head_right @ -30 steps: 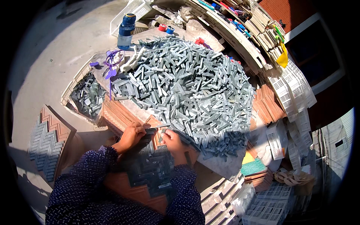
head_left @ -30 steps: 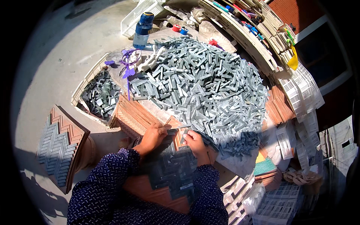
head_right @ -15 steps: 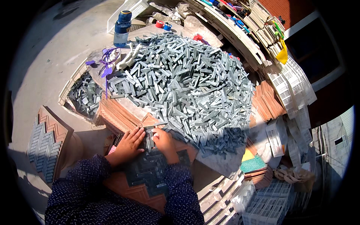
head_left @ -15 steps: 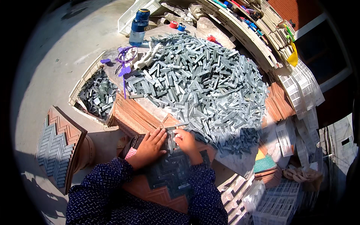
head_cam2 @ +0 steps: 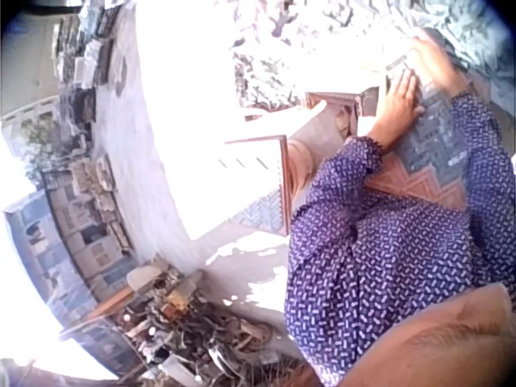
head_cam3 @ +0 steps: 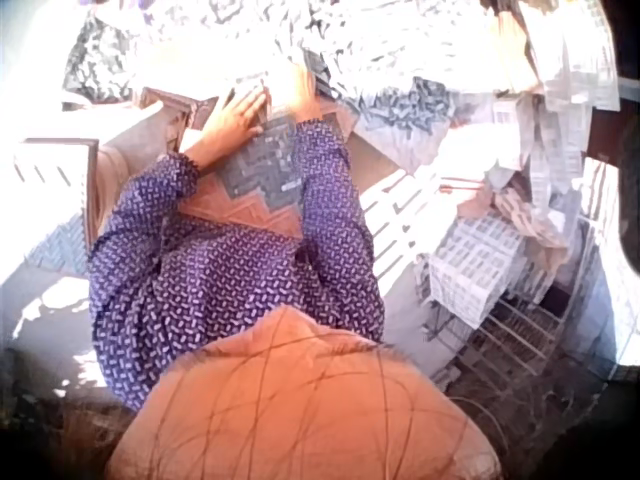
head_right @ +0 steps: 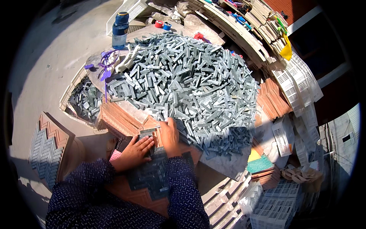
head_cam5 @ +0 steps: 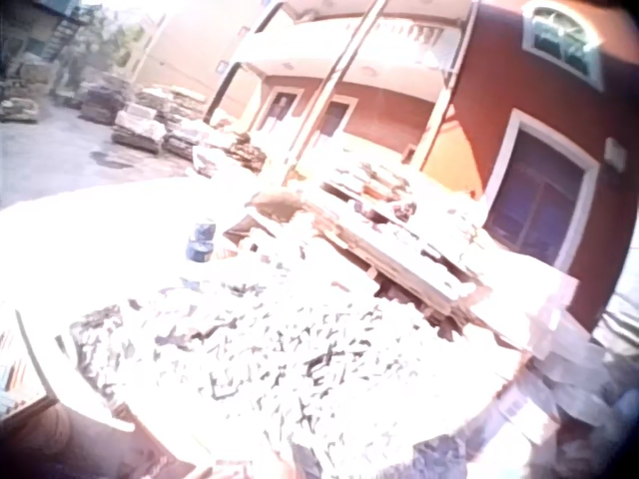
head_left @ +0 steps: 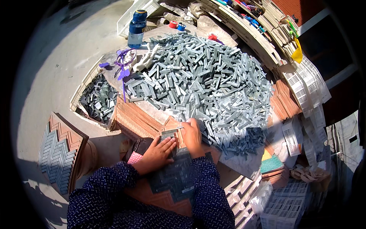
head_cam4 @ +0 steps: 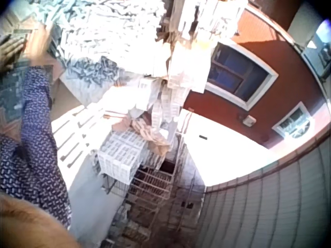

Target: The person arranges small rectangular tiles by hand onto a square board to form a herringbone pattern. They repeatedly pick tiles from a nearby pile, place them into the pattern, and occasionally flip the board to check alignment.

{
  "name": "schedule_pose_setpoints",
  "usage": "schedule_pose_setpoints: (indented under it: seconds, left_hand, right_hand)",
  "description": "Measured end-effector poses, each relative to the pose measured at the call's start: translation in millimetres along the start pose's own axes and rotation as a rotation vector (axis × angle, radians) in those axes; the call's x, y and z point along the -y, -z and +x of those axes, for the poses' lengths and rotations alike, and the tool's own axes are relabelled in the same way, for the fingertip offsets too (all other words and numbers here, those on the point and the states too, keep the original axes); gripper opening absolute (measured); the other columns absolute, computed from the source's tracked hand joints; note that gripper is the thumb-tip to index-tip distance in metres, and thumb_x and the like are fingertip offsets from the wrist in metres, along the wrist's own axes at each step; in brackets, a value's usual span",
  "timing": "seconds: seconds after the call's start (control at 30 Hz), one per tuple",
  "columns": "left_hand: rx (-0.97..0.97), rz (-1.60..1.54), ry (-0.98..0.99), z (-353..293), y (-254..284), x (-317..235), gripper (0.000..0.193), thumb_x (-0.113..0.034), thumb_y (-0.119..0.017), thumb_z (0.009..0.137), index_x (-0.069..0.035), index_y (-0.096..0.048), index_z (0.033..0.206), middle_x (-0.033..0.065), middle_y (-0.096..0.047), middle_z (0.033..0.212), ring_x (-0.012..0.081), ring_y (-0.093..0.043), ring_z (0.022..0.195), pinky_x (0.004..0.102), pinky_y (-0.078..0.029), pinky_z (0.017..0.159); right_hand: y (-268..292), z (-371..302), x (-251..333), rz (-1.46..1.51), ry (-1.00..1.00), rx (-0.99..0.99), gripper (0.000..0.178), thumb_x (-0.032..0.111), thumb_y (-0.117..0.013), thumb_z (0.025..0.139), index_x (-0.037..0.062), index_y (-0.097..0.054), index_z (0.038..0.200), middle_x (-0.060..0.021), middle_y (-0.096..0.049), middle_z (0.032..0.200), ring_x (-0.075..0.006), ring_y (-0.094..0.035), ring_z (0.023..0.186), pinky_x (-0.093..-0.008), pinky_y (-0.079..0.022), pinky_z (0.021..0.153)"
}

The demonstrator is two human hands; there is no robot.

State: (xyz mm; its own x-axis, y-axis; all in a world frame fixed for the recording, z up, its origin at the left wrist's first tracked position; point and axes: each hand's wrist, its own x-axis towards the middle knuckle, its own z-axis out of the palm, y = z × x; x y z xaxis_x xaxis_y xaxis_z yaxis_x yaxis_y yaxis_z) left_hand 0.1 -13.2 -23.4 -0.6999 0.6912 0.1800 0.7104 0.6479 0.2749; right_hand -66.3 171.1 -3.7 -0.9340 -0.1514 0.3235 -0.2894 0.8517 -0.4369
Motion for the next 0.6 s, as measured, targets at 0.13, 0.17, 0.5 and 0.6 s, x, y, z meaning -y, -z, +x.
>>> schedule_pose_setpoints:
  seconds: [0.13, 0.17, 0.5, 0.6]
  left_hand:
    - [0.002, 0.017, -0.004, -1.9, 1.3, 0.0, 0.071, -0.047, -0.052, 0.086, -0.003, -0.034, 0.14, 0.0109, -0.035, 0.146, 0.0226, -0.028, 0.137, 0.0477, -0.012, 0.113]
    - [0.007, 0.011, 0.005, -2.1, 3.1, -1.8, 0.071, -0.047, -0.052, 0.086, -0.003, -0.034, 0.14, 0.011, -0.035, 0.146, 0.0227, -0.028, 0.137, 0.0478, -0.012, 0.113]
    - [-0.035, -0.004, -0.001, -3.9, 5.2, -3.0, 0.068, -0.045, -0.051, 0.088, -0.002, -0.036, 0.138, 0.0125, -0.037, 0.143, 0.0231, -0.03, 0.136, 0.0474, -0.014, 0.112]
    - [-0.027, -0.001, 0.003, -4.2, 4.1, -2.5, 0.068, -0.045, -0.051, 0.088, -0.002, -0.036, 0.138, 0.0125, -0.037, 0.143, 0.0232, -0.03, 0.136, 0.0475, -0.014, 0.112]
  right_hand:
    - [7.6, 7.6, 6.1, 0.064, 0.074, -0.067, 0.012, 0.006, -0.06, 0.077, 0.003, -0.06, 0.089, -0.0157, -0.058, 0.087, -0.0349, -0.058, 0.078, -0.0409, -0.047, 0.067]
    - [13.5, 5.1, 11.0, 0.169, -0.029, -0.01, 0.014, 0.006, -0.06, 0.077, 0.0027, -0.06, 0.091, -0.0158, -0.06, 0.084, -0.0346, -0.059, 0.075, -0.0404, -0.048, 0.066]
    - [-5.6, -16.8, -22.6, 0.548, -0.202, 0.391, 0.026, -0.001, -0.061, 0.08, 0.0002, -0.059, 0.106, -0.007, -0.062, 0.072, -0.0108, -0.058, 0.061, -0.027, -0.048, 0.055]
    - [-5.6, -17.0, -21.4, 0.474, -0.19, 0.391, 0.028, -0.001, -0.062, 0.078, 0.0006, -0.059, 0.106, -0.0081, -0.063, 0.075, -0.0112, -0.059, 0.061, -0.0274, -0.048, 0.056]
